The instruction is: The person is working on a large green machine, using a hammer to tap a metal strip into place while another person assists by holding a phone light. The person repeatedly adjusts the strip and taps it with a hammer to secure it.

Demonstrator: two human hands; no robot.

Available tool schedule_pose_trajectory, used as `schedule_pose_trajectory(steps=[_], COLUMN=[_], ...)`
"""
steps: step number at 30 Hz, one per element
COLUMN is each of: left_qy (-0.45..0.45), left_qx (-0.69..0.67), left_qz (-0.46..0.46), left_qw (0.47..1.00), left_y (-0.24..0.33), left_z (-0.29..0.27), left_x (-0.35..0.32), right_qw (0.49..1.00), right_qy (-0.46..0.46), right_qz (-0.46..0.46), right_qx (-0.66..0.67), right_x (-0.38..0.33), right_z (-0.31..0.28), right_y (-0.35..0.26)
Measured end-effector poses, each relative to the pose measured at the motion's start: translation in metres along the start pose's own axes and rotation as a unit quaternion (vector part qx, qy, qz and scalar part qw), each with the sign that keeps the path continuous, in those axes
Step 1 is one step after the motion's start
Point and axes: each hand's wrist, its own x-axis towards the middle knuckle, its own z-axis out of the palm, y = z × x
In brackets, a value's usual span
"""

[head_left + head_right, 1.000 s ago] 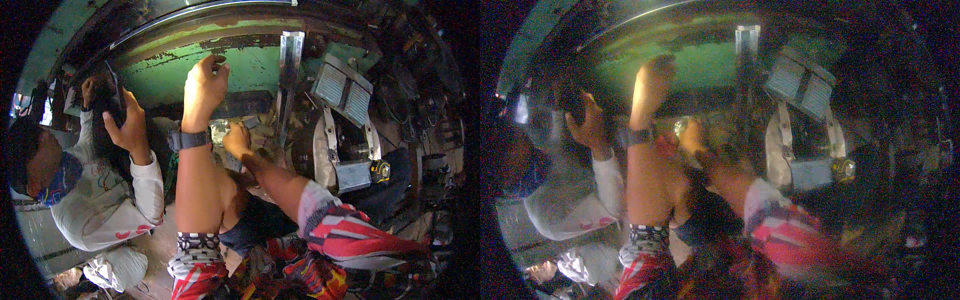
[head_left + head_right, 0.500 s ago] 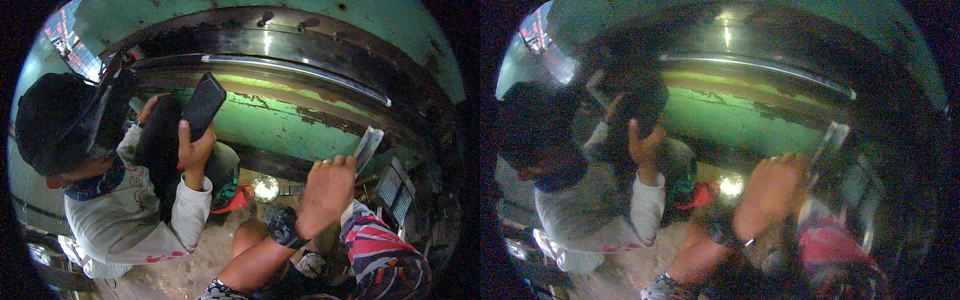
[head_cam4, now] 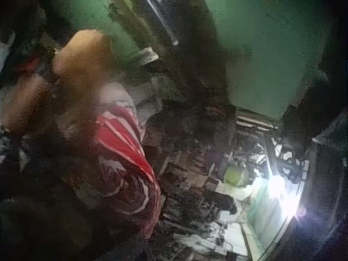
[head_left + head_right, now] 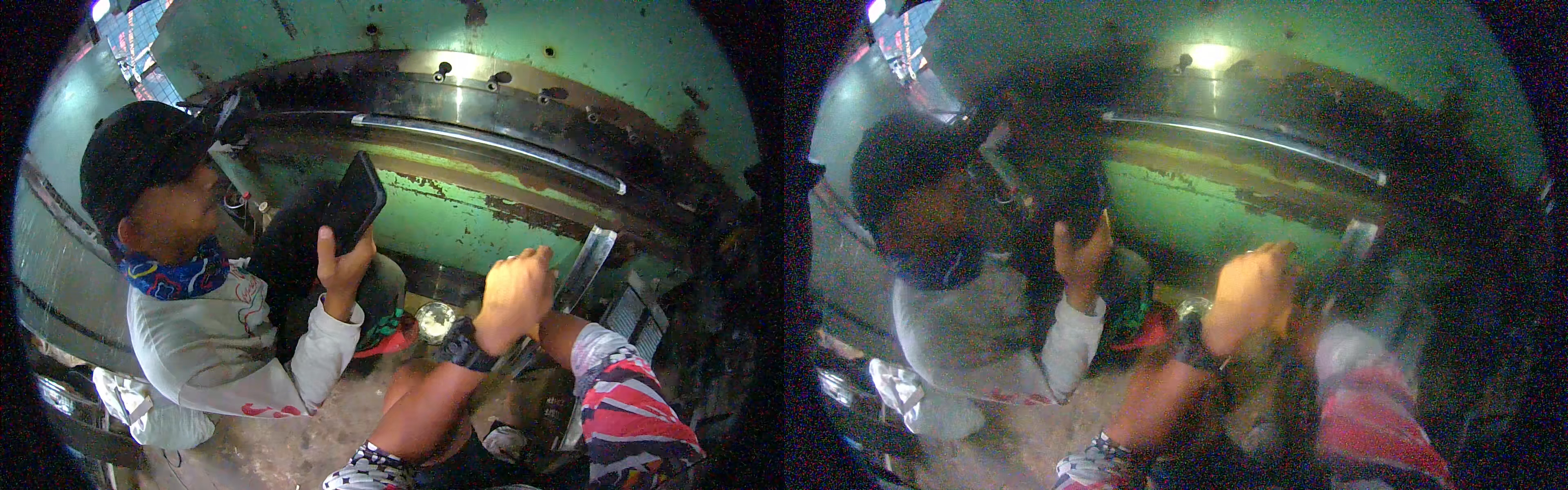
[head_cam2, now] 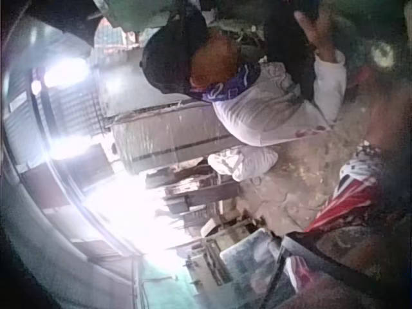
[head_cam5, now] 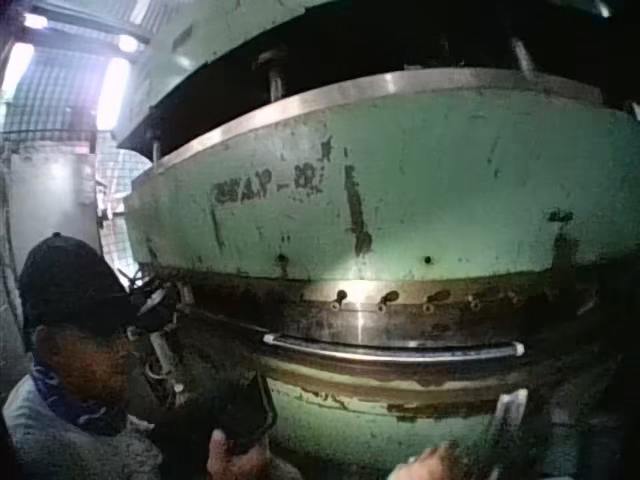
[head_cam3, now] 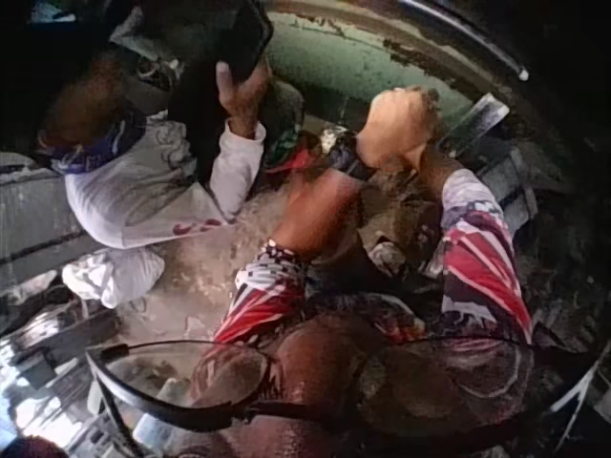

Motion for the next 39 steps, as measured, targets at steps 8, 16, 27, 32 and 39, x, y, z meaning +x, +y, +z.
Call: schedule_pose_trajectory(steps=[8,16,27,32,39], left_qy=[0.217,0.301,0.388,0.373,0.357], left_qx=[-0.049,-0.071,-0.074,-0.089,-0.086], left_qz=[-0.009,0.029,0.036,0.056,0.047], left_qw=[0.975,0.951,0.918,0.922,0.929], left_y=[-0.022,0.016,0.016,0.022,0.019], left_z=[-0.015,-0.043,-0.061,-0.050,-0.059], left_x=[0.003,0.036,0.036,0.043,0.038], right_qw=[0.995,0.984,0.977,0.978,0.953], right_qy=[-0.009,0.068,-0.093,0.134,0.146], right_qz=[-0.103,-0.151,-0.120,-0.162,-0.232], right_qx=[-0.012,-0.064,-0.148,0.004,-0.133], right_x=[0.012,0.093,0.135,0.144,0.153], right_z=[-0.057,-0.168,-0.180,-0.125,-0.115], right_y=[0.007,-0.017,-0.079,-0.055,-0.059])
